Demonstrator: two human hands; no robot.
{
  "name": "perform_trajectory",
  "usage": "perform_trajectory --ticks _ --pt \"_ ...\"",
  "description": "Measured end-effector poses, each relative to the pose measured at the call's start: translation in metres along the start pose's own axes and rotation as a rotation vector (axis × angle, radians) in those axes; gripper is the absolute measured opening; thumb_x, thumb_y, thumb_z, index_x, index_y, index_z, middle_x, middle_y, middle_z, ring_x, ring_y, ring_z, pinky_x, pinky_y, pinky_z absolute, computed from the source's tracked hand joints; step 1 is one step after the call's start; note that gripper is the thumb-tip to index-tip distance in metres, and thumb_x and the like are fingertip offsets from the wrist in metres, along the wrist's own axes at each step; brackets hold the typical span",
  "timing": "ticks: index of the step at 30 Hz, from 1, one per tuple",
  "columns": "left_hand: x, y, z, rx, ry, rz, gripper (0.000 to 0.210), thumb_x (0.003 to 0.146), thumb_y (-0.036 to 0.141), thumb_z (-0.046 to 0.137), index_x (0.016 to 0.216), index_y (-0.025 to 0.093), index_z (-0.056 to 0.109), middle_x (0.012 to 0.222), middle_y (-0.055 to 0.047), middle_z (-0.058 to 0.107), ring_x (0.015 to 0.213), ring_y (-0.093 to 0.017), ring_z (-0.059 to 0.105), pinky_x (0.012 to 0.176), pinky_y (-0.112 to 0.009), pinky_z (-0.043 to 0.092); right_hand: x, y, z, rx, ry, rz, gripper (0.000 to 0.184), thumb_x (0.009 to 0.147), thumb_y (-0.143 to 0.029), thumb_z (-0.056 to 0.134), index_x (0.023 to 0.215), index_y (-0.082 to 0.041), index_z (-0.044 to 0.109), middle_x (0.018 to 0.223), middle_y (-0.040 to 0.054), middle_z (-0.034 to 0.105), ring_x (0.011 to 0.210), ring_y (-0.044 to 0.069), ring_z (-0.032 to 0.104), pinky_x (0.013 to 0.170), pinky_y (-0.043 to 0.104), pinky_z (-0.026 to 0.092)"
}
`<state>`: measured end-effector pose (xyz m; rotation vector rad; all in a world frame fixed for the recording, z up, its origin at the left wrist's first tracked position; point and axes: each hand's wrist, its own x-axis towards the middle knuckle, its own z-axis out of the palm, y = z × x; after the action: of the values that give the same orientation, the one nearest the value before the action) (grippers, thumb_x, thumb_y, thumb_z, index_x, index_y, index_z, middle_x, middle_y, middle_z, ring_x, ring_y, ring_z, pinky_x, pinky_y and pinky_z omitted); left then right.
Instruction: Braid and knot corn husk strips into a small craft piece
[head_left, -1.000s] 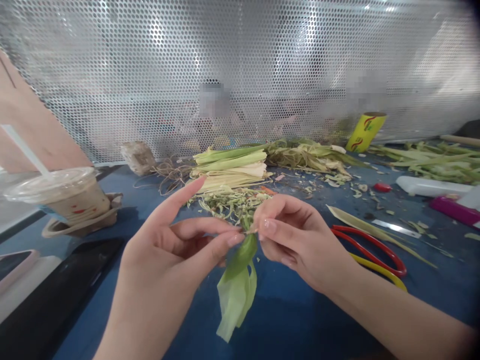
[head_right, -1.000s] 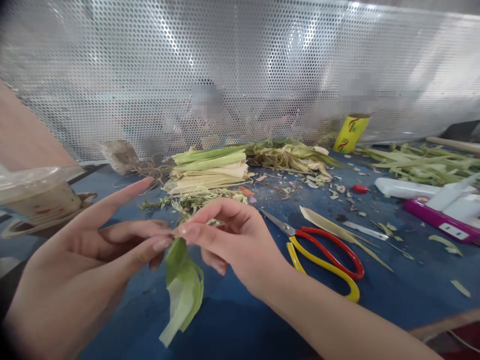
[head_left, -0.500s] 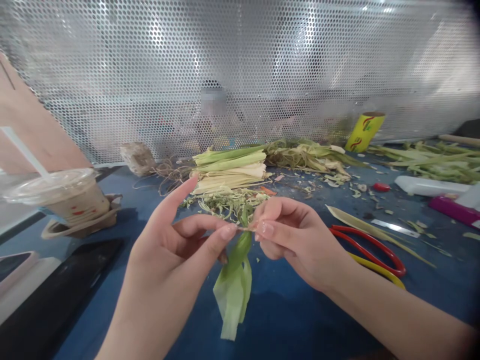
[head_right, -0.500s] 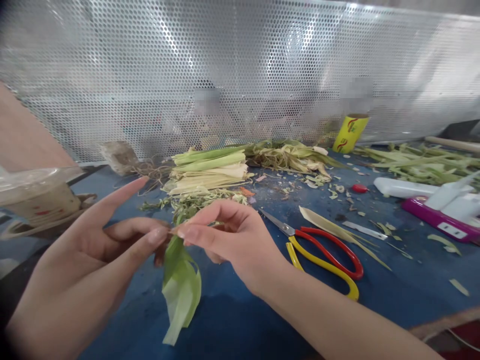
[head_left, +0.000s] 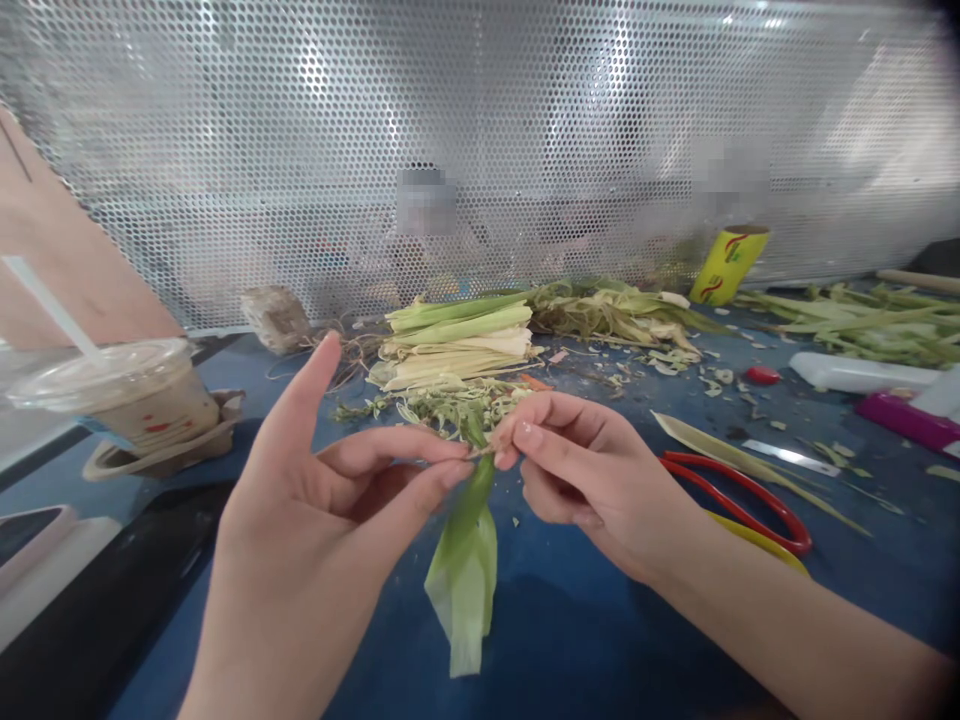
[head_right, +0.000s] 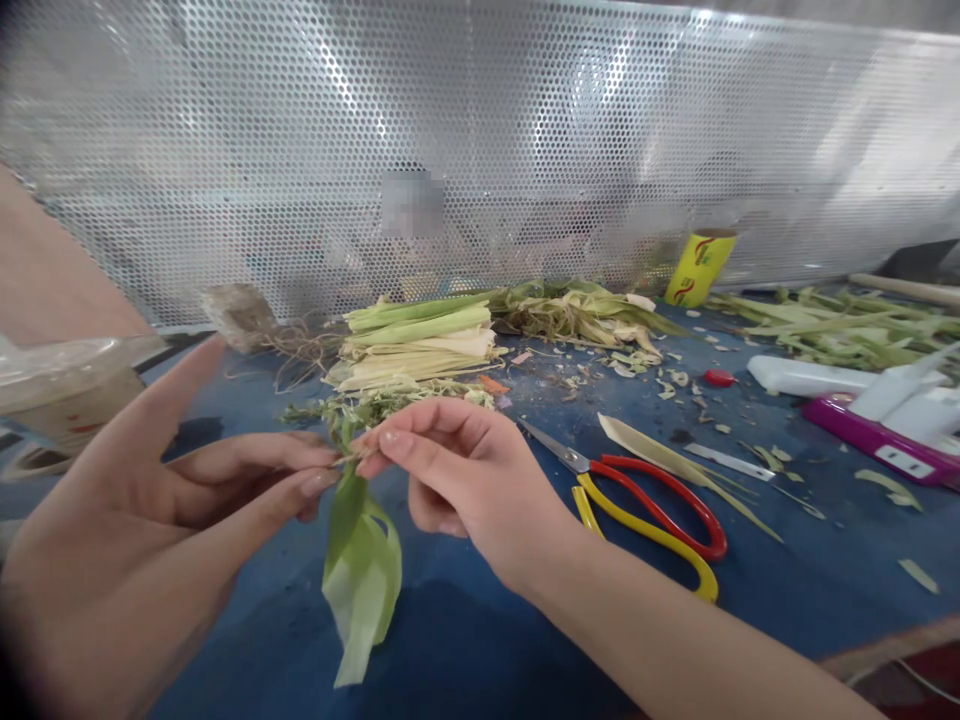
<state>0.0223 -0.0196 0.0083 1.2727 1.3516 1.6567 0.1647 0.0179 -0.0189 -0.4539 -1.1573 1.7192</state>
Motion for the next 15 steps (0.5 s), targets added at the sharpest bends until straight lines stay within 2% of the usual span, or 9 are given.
perform_trajectory --ticks 3,5,8,11,13,15 --pt "0.0005 0.0000 -0.0006 0.007 0.002 0.004 0.078 0.062 0.012 0.071 0.129 0.032 0.037 0.058 0.007 0.068 0.059 -0.013 0.066 0.059 -0.018 0.056 0.0002 0.0006 0.0000 0.015 -0.026 -0.007 0.013 0.082 -0.023 0.055 0.073 -0.016 0.062 0.067 -0.0028 0.059 0.031 -0.002 0.030 0.034 0.018 0.015" --pt "0.0010 -0.0001 -0.0022 -0.010 -0.038 -0.042 0.077 0.063 0.012 0.071 0.129 0.032 0.036 0.058 0.007 0.068 0.052 -0.012 0.063 0.052 -0.017 0.054 0.0003 0.0009 -0.0007 0.012 -0.051 -0.045 0.017 0.084 -0.025 0.053 0.074 -0.017 0.064 0.067 -0.0030 0.057 0.033 -0.002 0.029 0.034 0.019 0.015" --pt "0.0029 -0.0005 -0.0041 -0.059 -0.105 -0.103 0.076 0.065 0.012 0.070 0.129 0.030 0.034 0.057 0.007 0.067 0.042 -0.009 0.058 0.045 -0.016 0.052 0.0000 0.0011 -0.0019 -0.008 -0.109 -0.067 0.021 0.086 -0.033 0.049 0.093 -0.023 0.066 0.074 -0.0016 0.056 0.038 0.000 0.031 0.037 0.020 0.019" --pt "0.0057 -0.0004 -0.0034 -0.105 -0.130 -0.135 0.075 0.064 0.010 0.069 0.129 0.026 0.035 0.057 0.006 0.067 0.040 -0.009 0.057 0.041 -0.016 0.050 -0.0008 0.0022 -0.0028 -0.053 -0.126 -0.039 0.028 0.079 -0.026 0.060 0.106 -0.032 0.062 0.077 -0.0032 0.053 0.045 0.001 0.033 0.039 0.018 0.024" --pt "0.0067 0.0001 -0.0022 -0.126 -0.139 -0.150 0.074 0.064 0.008 0.069 0.128 0.023 0.035 0.056 0.005 0.067 0.041 -0.009 0.057 0.041 -0.015 0.050 -0.0010 0.0038 -0.0036 -0.097 -0.091 -0.061 0.030 0.074 -0.020 0.066 0.101 -0.033 0.065 0.072 -0.0045 0.052 0.046 0.002 0.033 0.039 0.017 0.026" --pt "0.0065 0.0008 -0.0012 -0.135 -0.141 -0.154 0.073 0.064 0.008 0.069 0.128 0.022 0.036 0.054 0.005 0.066 0.043 -0.010 0.059 0.040 -0.015 0.050 -0.0006 0.0055 -0.0047 -0.135 -0.050 -0.112 0.019 0.073 -0.019 0.066 0.089 -0.030 0.069 0.070 -0.0038 0.055 0.046 0.003 0.034 0.038 0.017 0.028"
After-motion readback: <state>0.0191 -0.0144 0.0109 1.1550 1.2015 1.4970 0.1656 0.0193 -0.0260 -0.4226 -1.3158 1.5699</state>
